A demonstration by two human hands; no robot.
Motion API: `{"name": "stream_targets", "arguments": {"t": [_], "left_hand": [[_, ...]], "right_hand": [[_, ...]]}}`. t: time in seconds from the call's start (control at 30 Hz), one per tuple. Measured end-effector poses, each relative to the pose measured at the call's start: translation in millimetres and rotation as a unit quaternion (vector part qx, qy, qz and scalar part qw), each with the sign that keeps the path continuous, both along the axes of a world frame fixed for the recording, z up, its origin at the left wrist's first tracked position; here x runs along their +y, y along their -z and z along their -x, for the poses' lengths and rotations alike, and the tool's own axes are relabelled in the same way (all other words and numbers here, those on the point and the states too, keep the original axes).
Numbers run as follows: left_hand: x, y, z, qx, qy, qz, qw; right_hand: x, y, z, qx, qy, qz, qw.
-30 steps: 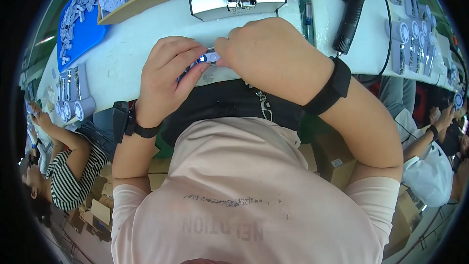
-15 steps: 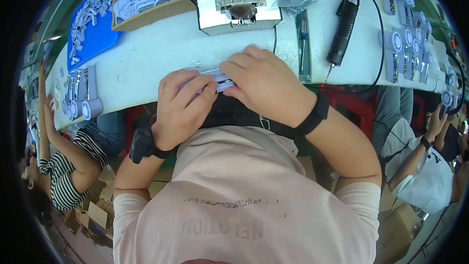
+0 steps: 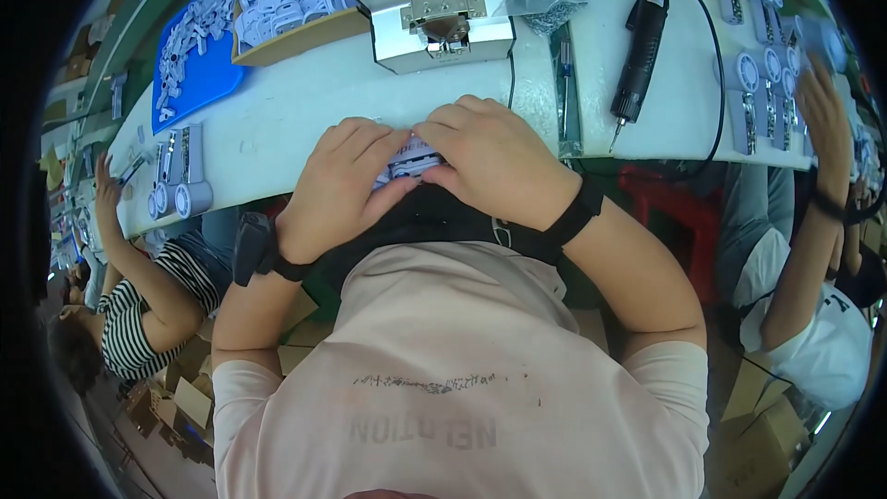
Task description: Use a handheld tool to process and assemble small components on a factory production line.
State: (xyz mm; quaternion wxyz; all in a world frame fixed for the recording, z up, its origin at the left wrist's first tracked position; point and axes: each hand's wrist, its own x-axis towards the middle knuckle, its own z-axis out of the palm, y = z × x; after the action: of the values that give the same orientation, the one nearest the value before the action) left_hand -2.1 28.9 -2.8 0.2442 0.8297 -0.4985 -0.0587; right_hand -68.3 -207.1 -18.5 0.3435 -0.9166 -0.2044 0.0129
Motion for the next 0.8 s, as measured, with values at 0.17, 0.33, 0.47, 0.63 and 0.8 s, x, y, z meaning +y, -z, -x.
{"name": "stream_targets", "arguments": {"t": [0.17, 0.33, 0.47, 0.63, 0.8], "left_hand": [[-0.5, 6.4, 9.0, -0.007, -0.024, 0.026, 0.999], [-1.4, 12.3, -8.4, 0.018, -0.015, 0.054, 0.998], [0.9, 1.5, -14.3, 0.071, -0.015, 0.020, 0.997], [-3.1, 9.4, -10.4, 0.052, -0.023, 0.030, 0.998], [3.7, 6.2, -8.6, 0.023, -0.031, -0.014, 0.999]], "right_hand": [[-4.1, -3.9, 0.0, 0.036, -0.008, -0.037, 0.999], [-5.4, -2.7, -15.2, 0.054, -0.014, -0.033, 0.998], [-3.9, -4.4, -18.5, 0.054, -0.041, -0.058, 0.996], [4.8, -18.3, -4.3, 0.044, 0.026, -0.008, 0.999], [13.9, -27.1, -12.2, 0.103, 0.006, 0.003, 0.995]]}}
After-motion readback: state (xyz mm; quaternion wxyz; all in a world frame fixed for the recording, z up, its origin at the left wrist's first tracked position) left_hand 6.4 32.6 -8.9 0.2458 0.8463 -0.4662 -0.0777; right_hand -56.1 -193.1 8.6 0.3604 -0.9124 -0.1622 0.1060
